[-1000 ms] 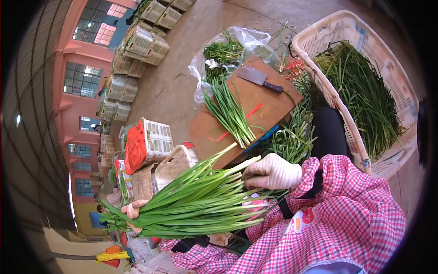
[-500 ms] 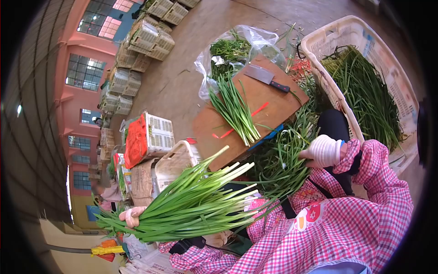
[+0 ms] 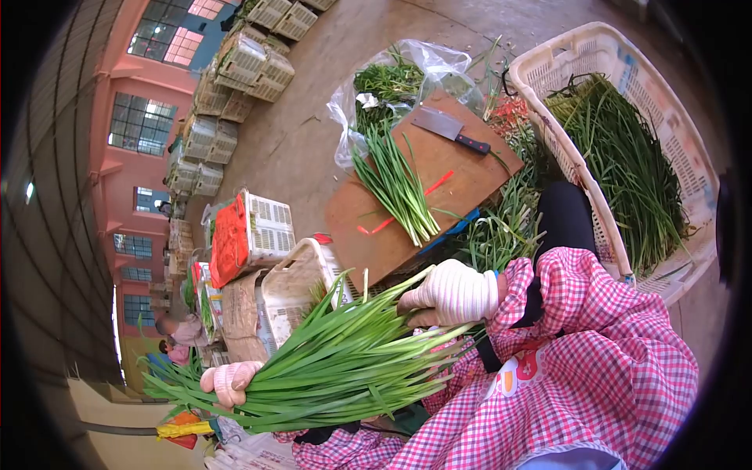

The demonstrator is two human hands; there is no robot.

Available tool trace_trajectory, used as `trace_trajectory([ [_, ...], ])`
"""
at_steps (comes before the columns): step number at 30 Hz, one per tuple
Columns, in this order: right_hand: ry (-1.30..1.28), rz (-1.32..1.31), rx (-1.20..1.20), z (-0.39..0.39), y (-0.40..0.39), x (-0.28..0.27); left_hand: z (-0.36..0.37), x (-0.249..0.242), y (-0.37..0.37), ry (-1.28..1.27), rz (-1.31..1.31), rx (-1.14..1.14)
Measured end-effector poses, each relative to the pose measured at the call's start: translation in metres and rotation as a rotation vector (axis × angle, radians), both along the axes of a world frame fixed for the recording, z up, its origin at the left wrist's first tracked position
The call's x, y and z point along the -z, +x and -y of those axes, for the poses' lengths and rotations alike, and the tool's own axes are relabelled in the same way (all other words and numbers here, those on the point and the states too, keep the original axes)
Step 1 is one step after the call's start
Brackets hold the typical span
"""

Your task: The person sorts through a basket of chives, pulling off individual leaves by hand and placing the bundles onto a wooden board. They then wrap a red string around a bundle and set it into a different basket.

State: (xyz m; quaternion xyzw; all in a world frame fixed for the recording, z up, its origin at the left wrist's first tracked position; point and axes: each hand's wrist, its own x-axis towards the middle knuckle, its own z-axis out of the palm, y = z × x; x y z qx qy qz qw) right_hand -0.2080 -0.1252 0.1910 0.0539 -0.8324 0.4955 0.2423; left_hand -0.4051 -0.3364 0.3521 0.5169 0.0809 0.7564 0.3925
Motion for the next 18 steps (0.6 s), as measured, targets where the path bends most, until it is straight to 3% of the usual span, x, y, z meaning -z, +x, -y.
trace_trajectory([
  [8, -0.308, -0.074, 0.062, 0.011, 0.013, 0.007, 0.003, 0.005, 0.002, 0.0, 0.09, -0.054],
  [12, -0.559, 0.065, -0.125, 0.008, 0.02, 0.002, 0.003, 0.006, 0.0, 0.007, 0.045, -0.072],
  [16, -0.512, 0.345, 0.047, 0.0, 0.01, 0.013, -0.001, 0.002, 0.007, 0.012, 0.003, 0.009],
  [18, -0.313, 0.294, 0.059, 0.0, 0.003, 0.023, -0.005, -0.001, 0.01, 0.004, 0.013, 0.018],
])
